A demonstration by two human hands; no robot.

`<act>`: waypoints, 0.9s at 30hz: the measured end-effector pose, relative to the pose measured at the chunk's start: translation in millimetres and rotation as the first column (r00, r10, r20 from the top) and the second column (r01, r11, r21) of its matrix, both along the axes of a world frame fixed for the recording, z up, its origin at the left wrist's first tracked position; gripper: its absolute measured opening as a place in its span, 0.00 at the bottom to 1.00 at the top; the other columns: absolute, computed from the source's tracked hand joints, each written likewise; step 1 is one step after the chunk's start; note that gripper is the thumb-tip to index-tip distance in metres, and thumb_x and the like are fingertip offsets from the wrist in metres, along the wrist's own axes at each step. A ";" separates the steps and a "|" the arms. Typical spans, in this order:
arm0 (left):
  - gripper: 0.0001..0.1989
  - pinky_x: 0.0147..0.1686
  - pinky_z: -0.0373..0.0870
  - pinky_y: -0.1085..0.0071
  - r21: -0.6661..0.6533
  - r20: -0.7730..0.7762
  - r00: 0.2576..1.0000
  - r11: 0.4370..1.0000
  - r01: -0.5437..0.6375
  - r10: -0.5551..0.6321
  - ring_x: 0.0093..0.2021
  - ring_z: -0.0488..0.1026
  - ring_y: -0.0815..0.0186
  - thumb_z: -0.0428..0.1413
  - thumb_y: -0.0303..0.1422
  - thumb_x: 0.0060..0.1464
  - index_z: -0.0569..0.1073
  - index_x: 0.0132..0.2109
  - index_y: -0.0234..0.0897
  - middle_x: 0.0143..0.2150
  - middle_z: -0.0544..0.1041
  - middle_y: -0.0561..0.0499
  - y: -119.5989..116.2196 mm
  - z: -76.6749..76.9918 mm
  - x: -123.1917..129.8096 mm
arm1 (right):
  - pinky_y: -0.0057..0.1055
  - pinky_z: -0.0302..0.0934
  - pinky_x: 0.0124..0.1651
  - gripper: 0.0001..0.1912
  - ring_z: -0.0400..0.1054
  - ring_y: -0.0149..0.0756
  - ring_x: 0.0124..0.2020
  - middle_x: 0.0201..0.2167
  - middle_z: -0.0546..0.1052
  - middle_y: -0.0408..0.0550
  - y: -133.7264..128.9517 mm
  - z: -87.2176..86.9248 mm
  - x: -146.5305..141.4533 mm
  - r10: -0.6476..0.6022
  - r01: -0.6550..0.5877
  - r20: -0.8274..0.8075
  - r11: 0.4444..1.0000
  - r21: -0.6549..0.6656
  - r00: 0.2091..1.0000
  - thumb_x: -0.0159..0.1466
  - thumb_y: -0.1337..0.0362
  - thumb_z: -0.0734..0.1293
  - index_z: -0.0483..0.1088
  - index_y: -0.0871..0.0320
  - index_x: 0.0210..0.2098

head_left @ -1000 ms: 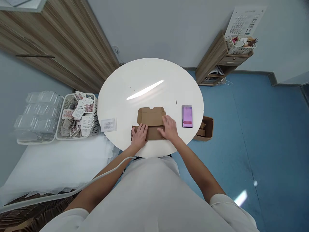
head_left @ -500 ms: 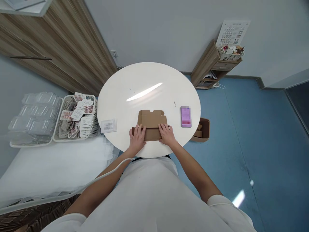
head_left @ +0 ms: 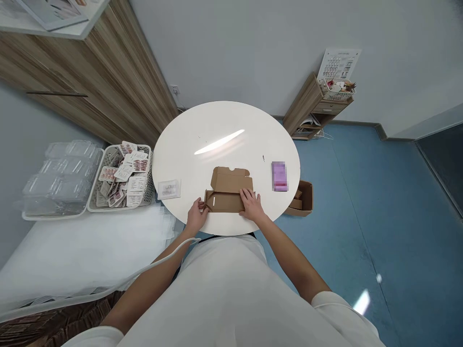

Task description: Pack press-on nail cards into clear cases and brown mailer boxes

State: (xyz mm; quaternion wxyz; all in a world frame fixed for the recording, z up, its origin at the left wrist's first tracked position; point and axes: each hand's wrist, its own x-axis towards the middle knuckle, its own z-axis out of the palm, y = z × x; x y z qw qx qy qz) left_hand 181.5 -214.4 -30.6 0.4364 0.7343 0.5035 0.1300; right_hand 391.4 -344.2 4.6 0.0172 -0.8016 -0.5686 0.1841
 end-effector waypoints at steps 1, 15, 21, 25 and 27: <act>0.25 0.38 0.70 0.64 -0.004 0.008 1.000 1.000 -0.027 0.027 0.43 0.71 0.61 0.51 0.28 0.46 0.60 0.54 0.34 0.45 0.72 0.41 1.2 1.2 -0.1 | 0.53 0.42 0.55 0.50 0.37 0.48 0.61 0.61 0.49 0.56 -1.0 -0.3 -0.5 -0.003 0.003 -0.015 1.000 0.005 1.000 0.48 0.59 0.68 0.34 0.55 0.61; 0.16 0.39 0.70 0.66 -0.108 0.169 0.965 0.977 -0.184 0.200 0.39 0.72 0.64 0.49 0.29 0.46 0.69 0.45 0.33 0.40 0.75 0.45 1.7 21.4 -2.3 | 0.45 0.51 0.52 0.51 0.40 0.49 0.59 0.60 0.50 0.56 2.2 5.5 -10.2 -0.041 0.041 0.025 0.999 -0.023 0.999 0.47 0.58 0.69 0.36 0.57 0.61; 0.16 0.35 0.72 0.67 -0.093 0.231 0.964 0.989 -0.112 0.130 0.37 0.72 0.65 0.53 0.31 0.44 0.69 0.43 0.33 0.37 0.74 0.46 -8.6 26.0 8.0 | 0.44 0.51 0.51 0.49 0.42 0.49 0.57 0.59 0.51 0.56 7.7 6.0 -18.1 -0.024 0.025 0.040 1.000 -0.018 0.999 0.47 0.59 0.68 0.37 0.58 0.61; 0.17 0.37 0.71 0.66 -0.065 0.207 0.974 0.995 -0.081 0.093 0.38 0.71 0.65 0.53 0.32 0.44 0.69 0.44 0.33 0.39 0.73 0.45 -14.1 28.0 11.8 | 0.45 0.51 0.52 0.50 0.41 0.51 0.58 0.59 0.50 0.57 10.4 5.8 -20.5 -0.031 0.033 0.039 0.999 -0.040 0.999 0.47 0.59 0.68 0.37 0.58 0.61; 0.20 0.37 0.71 0.66 -0.050 0.173 0.983 0.998 -0.046 0.054 0.41 0.70 0.63 0.56 0.34 0.43 0.68 0.46 0.34 0.43 0.71 0.44 -13.2 28.4 8.9 | 0.45 0.50 0.53 0.50 0.40 0.51 0.58 0.59 0.50 0.57 10.3 5.3 -19.9 -0.030 0.031 0.029 0.999 -0.033 0.999 0.47 0.58 0.68 0.36 0.58 0.61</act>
